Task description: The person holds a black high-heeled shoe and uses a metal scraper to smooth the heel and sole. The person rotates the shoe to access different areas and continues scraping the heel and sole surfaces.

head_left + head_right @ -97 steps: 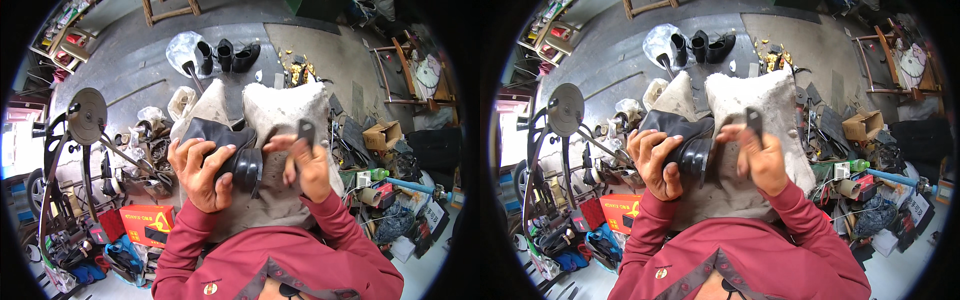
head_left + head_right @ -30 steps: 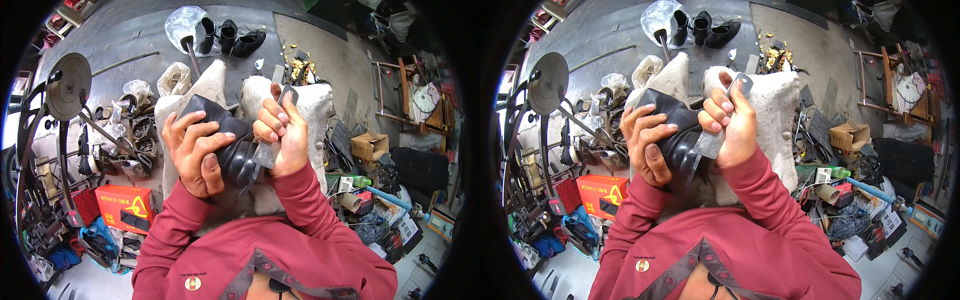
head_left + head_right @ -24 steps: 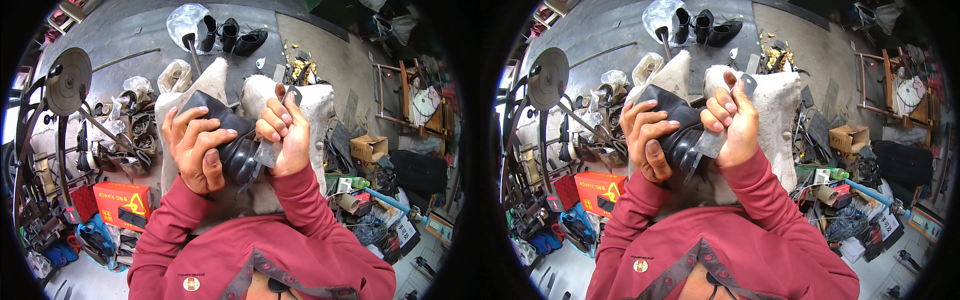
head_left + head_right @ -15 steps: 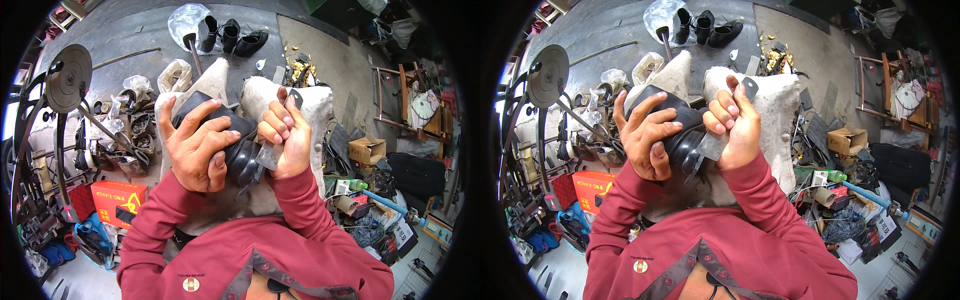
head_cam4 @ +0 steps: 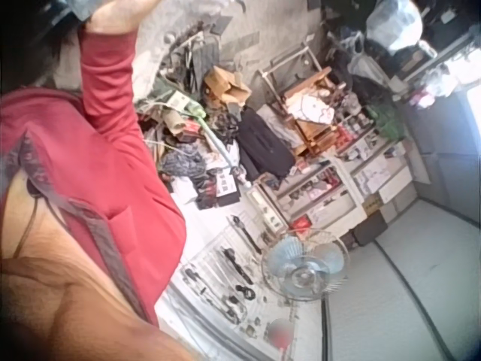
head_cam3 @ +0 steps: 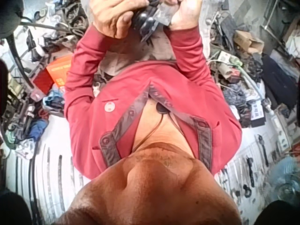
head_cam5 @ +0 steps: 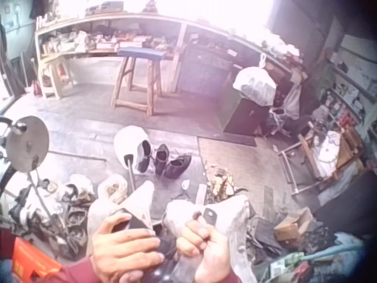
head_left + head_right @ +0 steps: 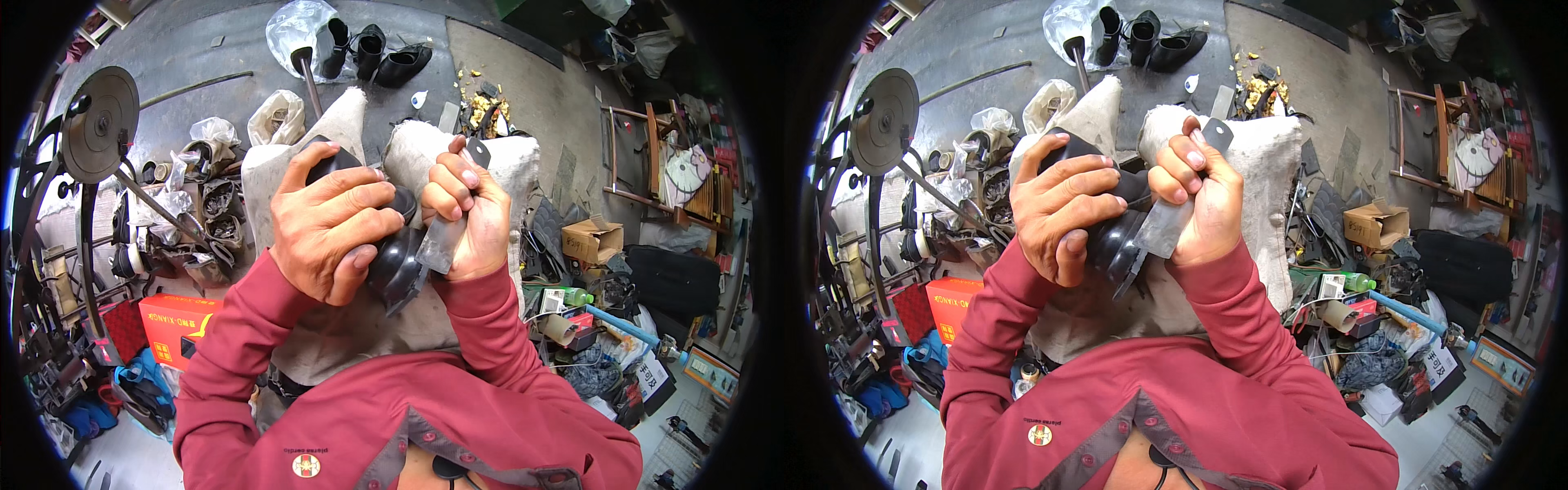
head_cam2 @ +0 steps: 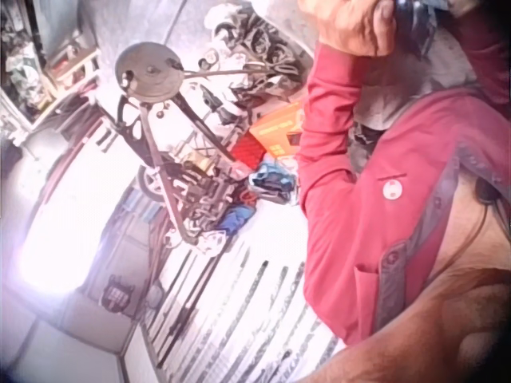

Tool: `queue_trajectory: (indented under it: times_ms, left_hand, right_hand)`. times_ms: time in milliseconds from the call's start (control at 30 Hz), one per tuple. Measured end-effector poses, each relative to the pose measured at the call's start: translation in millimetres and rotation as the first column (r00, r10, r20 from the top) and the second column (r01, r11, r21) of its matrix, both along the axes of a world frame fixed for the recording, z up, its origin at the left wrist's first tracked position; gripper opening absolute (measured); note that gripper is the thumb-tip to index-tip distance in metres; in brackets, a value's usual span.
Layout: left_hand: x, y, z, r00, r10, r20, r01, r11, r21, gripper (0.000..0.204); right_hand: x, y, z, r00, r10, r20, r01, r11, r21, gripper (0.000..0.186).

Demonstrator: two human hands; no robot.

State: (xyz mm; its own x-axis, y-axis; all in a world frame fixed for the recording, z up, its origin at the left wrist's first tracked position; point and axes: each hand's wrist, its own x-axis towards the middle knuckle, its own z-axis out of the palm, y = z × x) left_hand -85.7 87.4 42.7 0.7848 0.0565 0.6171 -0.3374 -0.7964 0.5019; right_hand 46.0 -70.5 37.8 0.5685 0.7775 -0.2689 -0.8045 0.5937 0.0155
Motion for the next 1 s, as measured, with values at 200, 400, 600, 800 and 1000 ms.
queue_trajectory:
  times_ms: [200,400,600,800,1000]
  left_hand:
    - [-0.7,0.5,-3.3,1.0,0.013,0.01,-0.013,1.0,-0.017,0.041]
    - [-0.2,1.2,-5.8,0.998,0.029,0.046,-0.028,0.999,-0.035,0.027]
    - [0.4,0.7,-6.0,0.998,0.037,0.055,-0.035,0.999,-0.036,0.027]
    - [1.0,-0.6,-5.5,0.998,0.046,0.054,-0.043,0.998,-0.046,0.026]
    - [2.5,0.1,-5.0,0.997,0.049,0.061,-0.046,0.998,-0.05,0.024]
  right_hand:
    - [-2.0,1.6,1.1,1.0,-0.02,0.002,0.02,1.0,-0.004,0.022]
    - [-3.0,2.2,2.3,0.999,-0.04,-0.001,0.04,0.999,-0.029,0.021]
    - [-4.6,1.8,3.8,0.999,-0.053,-0.004,0.053,0.998,-0.028,0.021]
    - [-6.5,1.7,5.7,0.998,-0.063,0.023,0.063,0.997,-0.036,0.021]
    - [-8.0,2.4,9.9,0.995,-0.068,0.077,0.071,0.997,-0.039,0.021]
